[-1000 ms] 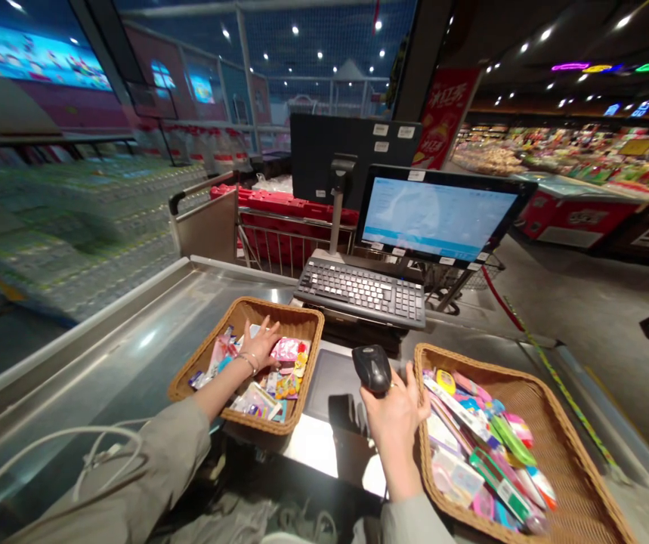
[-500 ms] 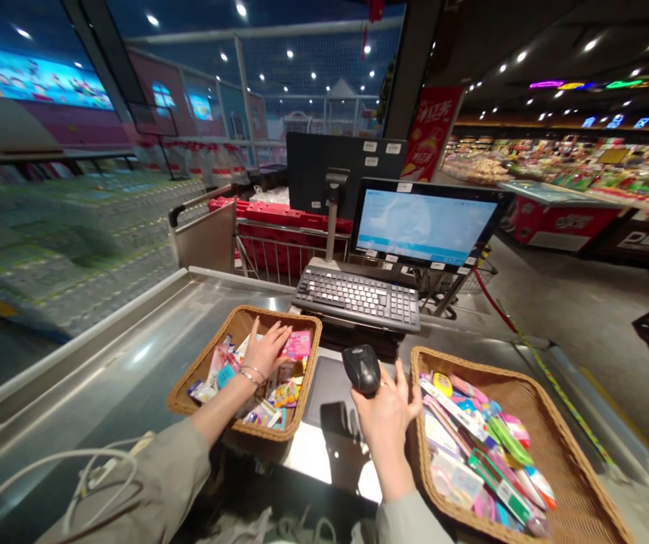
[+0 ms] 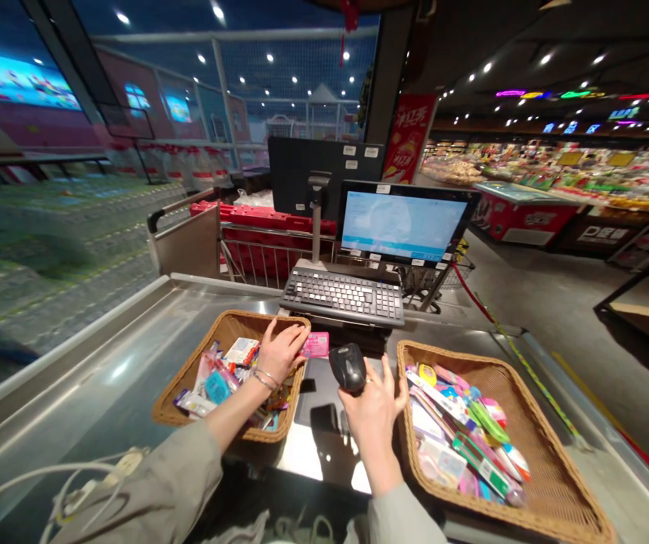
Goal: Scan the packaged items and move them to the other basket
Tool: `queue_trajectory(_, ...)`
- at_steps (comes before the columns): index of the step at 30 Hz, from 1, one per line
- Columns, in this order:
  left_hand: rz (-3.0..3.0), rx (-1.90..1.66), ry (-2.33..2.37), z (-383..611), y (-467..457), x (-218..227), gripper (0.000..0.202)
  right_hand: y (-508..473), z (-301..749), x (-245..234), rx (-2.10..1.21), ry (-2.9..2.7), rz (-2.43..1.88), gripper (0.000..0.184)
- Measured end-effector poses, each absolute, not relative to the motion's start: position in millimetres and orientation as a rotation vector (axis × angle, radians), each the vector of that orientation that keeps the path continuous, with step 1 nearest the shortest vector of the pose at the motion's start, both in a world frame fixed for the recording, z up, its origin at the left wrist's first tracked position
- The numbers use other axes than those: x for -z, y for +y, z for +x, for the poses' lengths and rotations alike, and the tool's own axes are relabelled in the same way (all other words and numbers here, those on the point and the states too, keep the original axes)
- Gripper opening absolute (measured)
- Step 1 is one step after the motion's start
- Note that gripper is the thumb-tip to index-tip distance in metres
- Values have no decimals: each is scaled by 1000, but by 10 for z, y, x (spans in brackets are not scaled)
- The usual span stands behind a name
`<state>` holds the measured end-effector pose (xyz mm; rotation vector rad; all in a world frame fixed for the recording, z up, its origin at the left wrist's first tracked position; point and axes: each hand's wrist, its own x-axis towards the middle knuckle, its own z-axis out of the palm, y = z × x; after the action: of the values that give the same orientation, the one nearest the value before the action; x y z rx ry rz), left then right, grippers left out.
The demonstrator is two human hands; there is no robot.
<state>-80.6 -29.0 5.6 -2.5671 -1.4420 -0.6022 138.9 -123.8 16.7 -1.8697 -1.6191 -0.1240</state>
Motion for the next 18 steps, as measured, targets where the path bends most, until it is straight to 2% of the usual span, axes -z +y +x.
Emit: queue_trajectory(18, -2598, 624, -1340, -570, -262, -74, 61, -1312, 1443, -143, 103, -1606, -1895, 32)
